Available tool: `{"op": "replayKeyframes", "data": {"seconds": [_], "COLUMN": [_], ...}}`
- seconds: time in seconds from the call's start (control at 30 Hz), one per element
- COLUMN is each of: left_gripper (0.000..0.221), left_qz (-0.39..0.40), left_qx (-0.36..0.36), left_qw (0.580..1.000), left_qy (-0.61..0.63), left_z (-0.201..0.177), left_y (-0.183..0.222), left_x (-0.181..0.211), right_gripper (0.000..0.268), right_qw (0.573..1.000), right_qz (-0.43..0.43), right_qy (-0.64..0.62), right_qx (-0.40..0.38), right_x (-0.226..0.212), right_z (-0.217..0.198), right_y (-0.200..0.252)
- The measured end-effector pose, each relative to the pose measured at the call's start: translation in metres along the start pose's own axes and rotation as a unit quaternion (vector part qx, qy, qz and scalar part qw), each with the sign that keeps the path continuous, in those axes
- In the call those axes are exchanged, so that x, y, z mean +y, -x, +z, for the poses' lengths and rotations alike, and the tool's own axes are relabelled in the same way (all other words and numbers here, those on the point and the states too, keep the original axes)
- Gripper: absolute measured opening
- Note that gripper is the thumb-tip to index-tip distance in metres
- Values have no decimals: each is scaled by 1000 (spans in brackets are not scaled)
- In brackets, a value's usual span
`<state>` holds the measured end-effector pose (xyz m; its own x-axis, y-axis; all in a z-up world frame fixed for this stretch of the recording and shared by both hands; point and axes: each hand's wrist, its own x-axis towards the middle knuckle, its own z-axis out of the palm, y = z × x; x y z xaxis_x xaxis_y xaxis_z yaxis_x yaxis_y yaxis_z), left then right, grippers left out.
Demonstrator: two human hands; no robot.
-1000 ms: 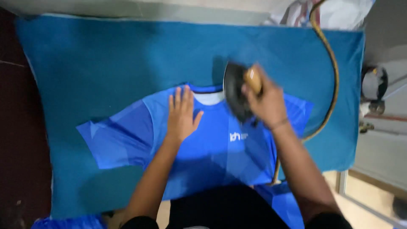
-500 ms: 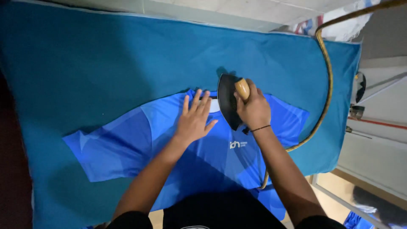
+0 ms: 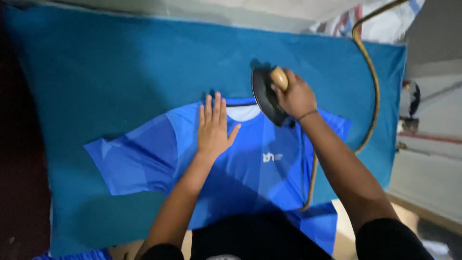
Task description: Ironing and folding blue athletic t-shirts on a padded table.
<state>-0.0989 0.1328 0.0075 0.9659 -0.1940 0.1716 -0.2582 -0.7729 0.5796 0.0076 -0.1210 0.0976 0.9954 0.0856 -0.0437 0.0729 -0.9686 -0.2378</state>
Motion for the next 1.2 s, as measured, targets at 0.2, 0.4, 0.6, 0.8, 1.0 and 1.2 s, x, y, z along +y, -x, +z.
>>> {"op": "replayKeyframes", "data": {"seconds": [0.2,0.4,0.6,0.8,1.0,1.2], "left_gripper": [86,82,83,84,82,82], "left_qz": [26,8,-13,6,14,-10], "left_qx": [0,39,-22,6,-18,-7], "left_qw": [1000,998,998,998,999,998], "left_qy": [-2,-52,-66,-67,-42,-67], "left_z": [-4,-12,-22,-16,-4,-41], "left_y": [4,16,13,6,1,22], "left_x": [-18,-33,-48,-39,-31,-51], "right_gripper": [57,69,72,66,68,76], "right_qw": [996,986,998,1000,993,978], "right_qz": [-4,-107,-32,-14,-36,-89], "right_qy": [-87,-128,-39,-16,-114,-181], "right_qx": [-28,21,-24,7,-27,-44], "right_x": [6,-43,-78,-89,-60,-105], "right_z": [-14,-28,33,30,25,11], "right_y": [-2,59,49,14,12,71]}}
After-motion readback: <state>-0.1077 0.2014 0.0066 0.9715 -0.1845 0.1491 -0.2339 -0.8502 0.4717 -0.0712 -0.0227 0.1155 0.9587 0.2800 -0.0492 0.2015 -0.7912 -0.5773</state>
